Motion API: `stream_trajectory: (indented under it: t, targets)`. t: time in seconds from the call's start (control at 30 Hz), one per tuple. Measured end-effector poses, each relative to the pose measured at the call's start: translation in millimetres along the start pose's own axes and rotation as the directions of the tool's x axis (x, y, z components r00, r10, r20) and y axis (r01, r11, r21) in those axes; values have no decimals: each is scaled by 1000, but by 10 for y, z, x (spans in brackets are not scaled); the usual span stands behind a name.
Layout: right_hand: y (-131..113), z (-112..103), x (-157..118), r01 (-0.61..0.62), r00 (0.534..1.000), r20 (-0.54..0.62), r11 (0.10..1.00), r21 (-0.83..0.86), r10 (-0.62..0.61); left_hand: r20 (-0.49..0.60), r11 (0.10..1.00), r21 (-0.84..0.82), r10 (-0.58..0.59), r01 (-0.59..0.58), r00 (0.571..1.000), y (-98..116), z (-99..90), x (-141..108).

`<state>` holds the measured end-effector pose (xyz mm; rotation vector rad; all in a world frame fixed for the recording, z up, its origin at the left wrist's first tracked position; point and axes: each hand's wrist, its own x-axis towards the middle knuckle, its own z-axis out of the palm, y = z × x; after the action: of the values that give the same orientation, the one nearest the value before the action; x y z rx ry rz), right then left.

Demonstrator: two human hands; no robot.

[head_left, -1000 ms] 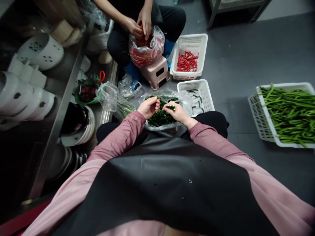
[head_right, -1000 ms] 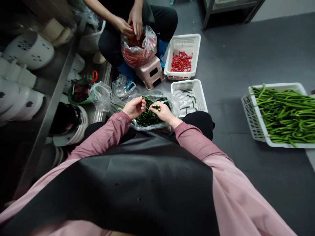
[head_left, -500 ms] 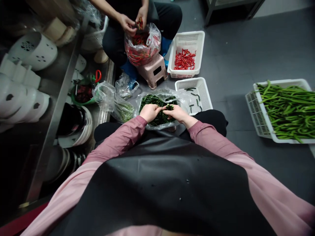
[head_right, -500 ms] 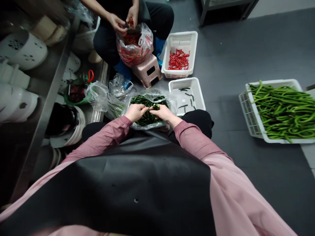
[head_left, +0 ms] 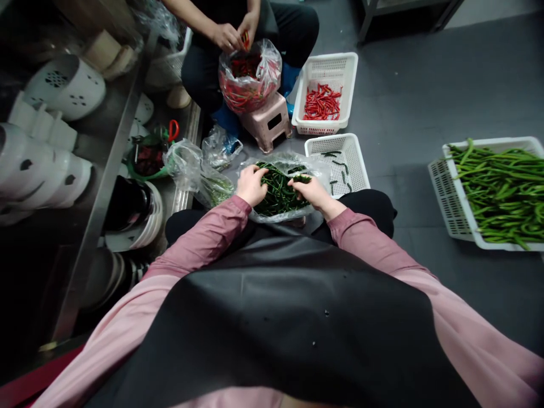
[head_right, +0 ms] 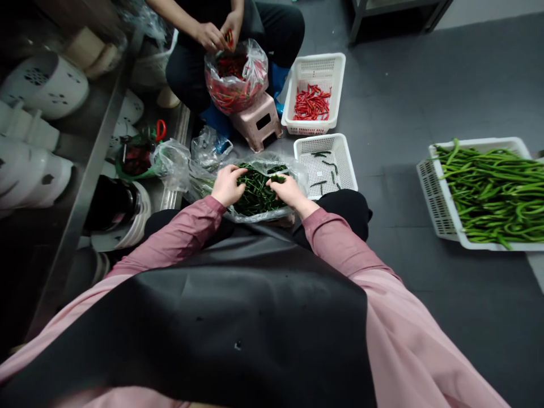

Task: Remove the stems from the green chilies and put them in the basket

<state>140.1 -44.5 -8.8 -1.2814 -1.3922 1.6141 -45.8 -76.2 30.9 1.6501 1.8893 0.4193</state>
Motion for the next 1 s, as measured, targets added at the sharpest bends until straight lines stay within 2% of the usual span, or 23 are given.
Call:
stream_trajectory:
  t: [0.07,0.13,0.2,0.3,0.4,0.47,0.53,0.63,0.7,0.77,0.83,0.87,0.93,1.0]
  targets:
    - [20,-29,24,-126,988,-76,990,70,131,36,943,311,113,-118,993,-48,118,-71]
    - [39,-18,28,-253,964,-62,963,95,260,165,795,560,166,-231,972,-66,312,-113]
    - [61,30,6,-330,944,0,941,81,331,250,739,627,107,-245,962,-65,488,-106]
    - [110,123,-48,-336,941,56,940,60,333,274,809,567,-7,-155,962,-53,566,-47]
    - [145,178,-77,-265,954,154,963,41,256,244,859,486,45,-163,969,-18,471,-38]
    - [136,190,-72,-146,969,203,989,19,139,199,865,463,114,-196,973,27,409,-61]
    - [104,192,-55,-15,988,152,999,30,10,128,891,416,142,-183,982,70,381,-68]
    - [61,190,-21,103,995,2,985,142,-104,75,972,214,83,-97,994,84,367,-20]
    - [56,186,-1,108,994,-42,968,225,-101,144,996,67,54,-64,988,61,347,25]
    - [66,182,7,79,996,-62,963,257,-65,217,996,17,78,-84,973,33,318,54]
    - [73,179,-5,72,995,-86,976,206,-55,251,986,87,114,-139,961,14,291,57]
    - [70,180,-19,105,991,-96,985,137,-93,261,975,159,110,-155,959,9,280,49]
    - [50,185,-58,246,966,-69,968,-42,-248,281,931,340,37,-135,959,2,265,17]
    - [23,187,-91,377,920,-48,910,-175,-390,270,861,496,-28,-114,963,-5,261,-38]
